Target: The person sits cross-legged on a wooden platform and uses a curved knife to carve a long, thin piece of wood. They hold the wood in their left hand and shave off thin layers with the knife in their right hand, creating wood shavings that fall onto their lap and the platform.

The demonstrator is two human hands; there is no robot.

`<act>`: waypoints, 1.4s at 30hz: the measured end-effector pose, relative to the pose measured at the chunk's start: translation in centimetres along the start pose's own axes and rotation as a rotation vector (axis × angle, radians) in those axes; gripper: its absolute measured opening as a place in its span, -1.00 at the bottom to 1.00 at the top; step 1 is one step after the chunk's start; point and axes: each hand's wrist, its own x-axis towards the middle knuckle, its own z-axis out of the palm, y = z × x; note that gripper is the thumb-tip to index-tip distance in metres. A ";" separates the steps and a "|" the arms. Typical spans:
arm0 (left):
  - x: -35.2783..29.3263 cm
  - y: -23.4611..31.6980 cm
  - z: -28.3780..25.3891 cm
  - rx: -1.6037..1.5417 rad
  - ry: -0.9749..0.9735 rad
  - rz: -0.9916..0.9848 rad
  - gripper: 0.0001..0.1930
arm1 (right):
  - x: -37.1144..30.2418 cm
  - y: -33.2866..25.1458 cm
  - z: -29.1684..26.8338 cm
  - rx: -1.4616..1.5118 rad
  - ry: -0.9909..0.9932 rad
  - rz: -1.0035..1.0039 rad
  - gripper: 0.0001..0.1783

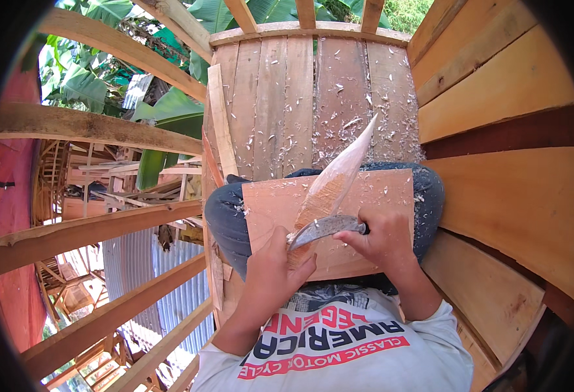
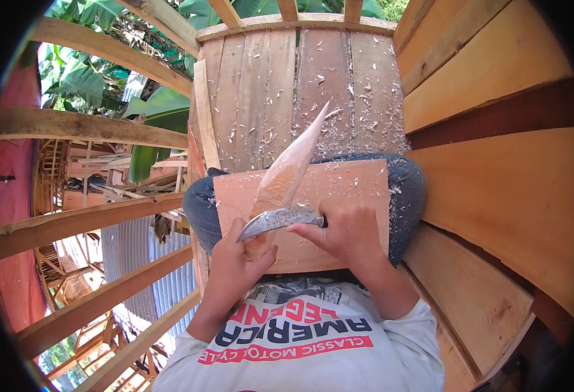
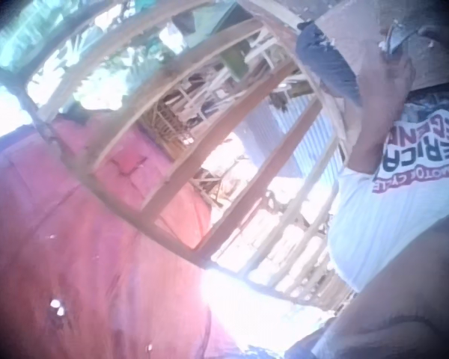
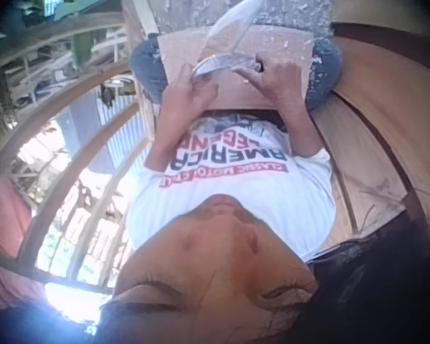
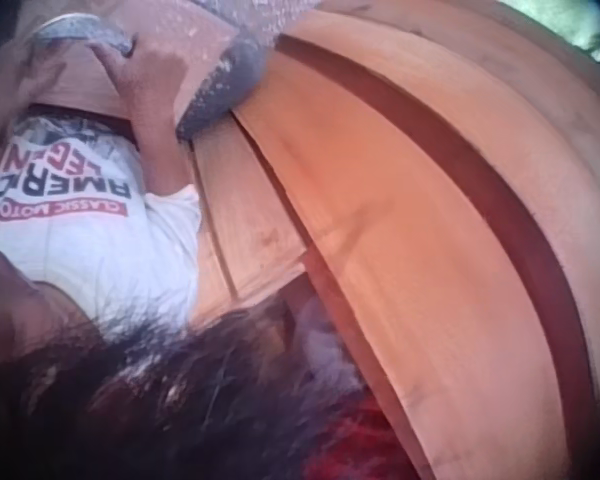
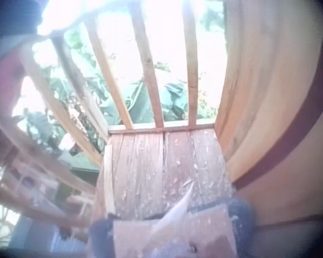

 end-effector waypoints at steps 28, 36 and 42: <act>-2.5 -1.7 0.4 0.004 0.120 -0.022 -0.57 | 2.1 0.6 0.3 -0.098 0.139 0.126 -0.22; -4.0 -3.4 -0.6 -0.034 0.061 -0.018 -0.54 | 2.7 3.7 0.2 -0.017 0.366 0.355 -0.27; -2.9 -2.7 -0.5 -0.048 0.133 -0.040 -0.54 | 0.3 -1.6 -0.2 -0.019 0.033 0.057 -0.32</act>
